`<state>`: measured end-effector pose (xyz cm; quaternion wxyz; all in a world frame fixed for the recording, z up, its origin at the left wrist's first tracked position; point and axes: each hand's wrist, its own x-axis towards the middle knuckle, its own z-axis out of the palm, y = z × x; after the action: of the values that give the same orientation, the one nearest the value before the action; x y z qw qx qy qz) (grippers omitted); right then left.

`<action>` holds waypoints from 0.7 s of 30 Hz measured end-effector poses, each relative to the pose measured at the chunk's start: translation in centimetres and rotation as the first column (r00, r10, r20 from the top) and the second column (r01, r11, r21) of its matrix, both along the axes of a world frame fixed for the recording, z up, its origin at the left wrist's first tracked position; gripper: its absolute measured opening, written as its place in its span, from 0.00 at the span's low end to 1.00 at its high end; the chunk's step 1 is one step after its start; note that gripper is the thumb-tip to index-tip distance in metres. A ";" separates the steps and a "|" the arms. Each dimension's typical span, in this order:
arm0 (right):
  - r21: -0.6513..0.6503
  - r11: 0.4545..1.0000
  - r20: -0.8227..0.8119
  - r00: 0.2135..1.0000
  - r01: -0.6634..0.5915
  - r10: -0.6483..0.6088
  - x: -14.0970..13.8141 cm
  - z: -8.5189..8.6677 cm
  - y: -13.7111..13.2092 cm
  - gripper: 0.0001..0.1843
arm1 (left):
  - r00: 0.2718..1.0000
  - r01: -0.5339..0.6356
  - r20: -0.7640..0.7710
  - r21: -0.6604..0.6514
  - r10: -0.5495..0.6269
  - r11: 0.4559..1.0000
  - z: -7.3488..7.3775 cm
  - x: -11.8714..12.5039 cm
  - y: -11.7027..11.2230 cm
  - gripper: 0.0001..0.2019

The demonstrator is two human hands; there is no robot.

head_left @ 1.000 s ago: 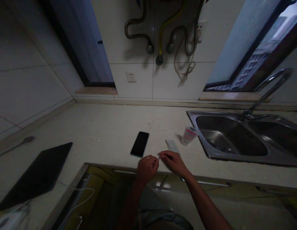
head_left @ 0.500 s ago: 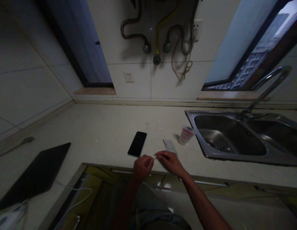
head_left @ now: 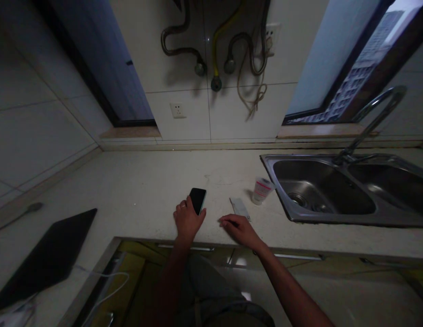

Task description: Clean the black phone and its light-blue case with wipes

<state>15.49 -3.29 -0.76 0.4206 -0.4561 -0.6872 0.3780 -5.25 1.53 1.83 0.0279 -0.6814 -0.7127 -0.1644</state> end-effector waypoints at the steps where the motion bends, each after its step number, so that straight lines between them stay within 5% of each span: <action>1: 0.000 1.000 -0.002 1.000 -0.003 0.003 0.0 0.1 0.0 0.15 | 1.000 -0.014 -0.010 -0.011 0.014 1.000 0.1 0.2 0.1 0.34; 12: -0.011 1.000 -0.003 1.000 -0.015 0.015 0.0 0.4 -0.1 0.15 | 0.998 -0.058 0.033 -0.043 0.060 0.997 0.8 0.1 1.1 0.28; 21: -0.020 0.999 -0.012 0.999 -0.041 0.041 0.3 0.4 -0.6 0.16 | 0.996 -0.040 0.071 -0.083 0.046 0.996 0.9 0.1 0.1 0.34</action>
<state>15.76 -3.85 -0.34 0.4120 -0.4438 -0.6904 0.3959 -5.16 1.65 2.70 -0.0222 -0.6599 -0.7339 -0.1592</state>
